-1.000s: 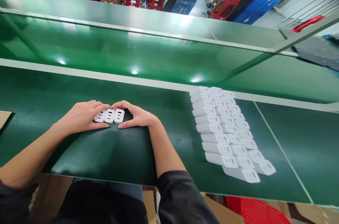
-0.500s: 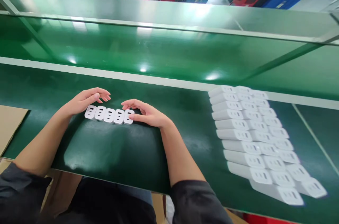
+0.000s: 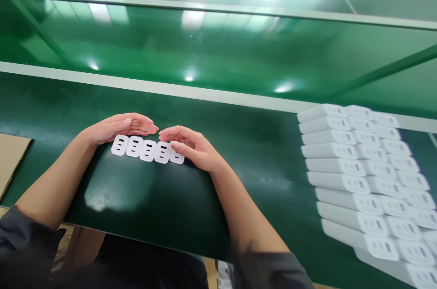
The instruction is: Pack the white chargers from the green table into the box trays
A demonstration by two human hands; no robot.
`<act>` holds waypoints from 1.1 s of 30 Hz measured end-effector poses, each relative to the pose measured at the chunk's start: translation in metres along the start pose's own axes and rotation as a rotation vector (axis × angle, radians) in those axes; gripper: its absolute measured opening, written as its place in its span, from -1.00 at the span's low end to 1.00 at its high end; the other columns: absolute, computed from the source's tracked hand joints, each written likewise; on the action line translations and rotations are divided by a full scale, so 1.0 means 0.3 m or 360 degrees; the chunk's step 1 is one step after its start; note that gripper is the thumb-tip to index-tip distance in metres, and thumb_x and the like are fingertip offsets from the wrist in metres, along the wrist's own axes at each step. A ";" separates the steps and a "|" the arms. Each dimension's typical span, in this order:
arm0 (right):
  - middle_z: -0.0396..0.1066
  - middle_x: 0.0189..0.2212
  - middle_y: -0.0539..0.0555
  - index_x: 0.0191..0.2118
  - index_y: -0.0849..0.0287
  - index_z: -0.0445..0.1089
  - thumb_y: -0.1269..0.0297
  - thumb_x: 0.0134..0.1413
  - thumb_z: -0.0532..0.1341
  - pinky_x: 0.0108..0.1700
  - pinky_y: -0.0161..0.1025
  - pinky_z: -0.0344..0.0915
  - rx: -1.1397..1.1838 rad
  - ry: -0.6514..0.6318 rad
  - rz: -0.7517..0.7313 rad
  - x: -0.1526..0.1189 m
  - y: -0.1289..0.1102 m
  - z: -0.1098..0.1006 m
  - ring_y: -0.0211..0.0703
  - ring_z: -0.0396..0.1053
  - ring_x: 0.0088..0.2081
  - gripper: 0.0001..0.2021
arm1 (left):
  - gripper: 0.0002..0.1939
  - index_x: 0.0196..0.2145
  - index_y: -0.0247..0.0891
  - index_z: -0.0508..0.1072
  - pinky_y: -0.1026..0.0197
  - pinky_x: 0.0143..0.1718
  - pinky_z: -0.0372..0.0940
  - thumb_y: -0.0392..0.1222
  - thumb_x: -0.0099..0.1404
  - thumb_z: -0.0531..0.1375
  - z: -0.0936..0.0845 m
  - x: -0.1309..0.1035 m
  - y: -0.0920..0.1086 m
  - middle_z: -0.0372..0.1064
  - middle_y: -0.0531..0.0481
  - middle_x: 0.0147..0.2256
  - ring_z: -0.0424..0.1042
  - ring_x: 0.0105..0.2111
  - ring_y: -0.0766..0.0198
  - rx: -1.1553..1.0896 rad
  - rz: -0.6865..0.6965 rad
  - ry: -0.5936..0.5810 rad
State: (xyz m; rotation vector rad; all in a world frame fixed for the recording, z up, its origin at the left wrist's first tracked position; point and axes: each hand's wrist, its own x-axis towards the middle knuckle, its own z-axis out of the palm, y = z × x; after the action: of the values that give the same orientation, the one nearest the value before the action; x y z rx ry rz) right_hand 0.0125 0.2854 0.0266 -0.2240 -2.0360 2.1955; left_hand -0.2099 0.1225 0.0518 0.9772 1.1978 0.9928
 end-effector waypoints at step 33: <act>0.52 -0.13 0.11 -0.04 0.09 0.47 -0.02 0.26 0.20 -0.15 -0.24 0.43 -0.0173 -0.0044 -0.0053 0.001 -0.005 -0.004 -0.10 0.48 -0.13 -0.67 | -0.56 0.15 -0.15 0.40 -0.01 0.25 0.20 -0.09 0.34 0.27 -0.014 0.008 -0.029 0.31 -0.20 0.20 0.30 0.21 0.03 -0.0125 0.0159 -0.0172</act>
State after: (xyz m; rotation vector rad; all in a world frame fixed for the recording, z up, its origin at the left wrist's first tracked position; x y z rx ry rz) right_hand 0.0125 0.2867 0.0281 -0.1711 -2.1602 2.0824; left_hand -0.2131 0.1227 0.0422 1.0234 1.0212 1.0447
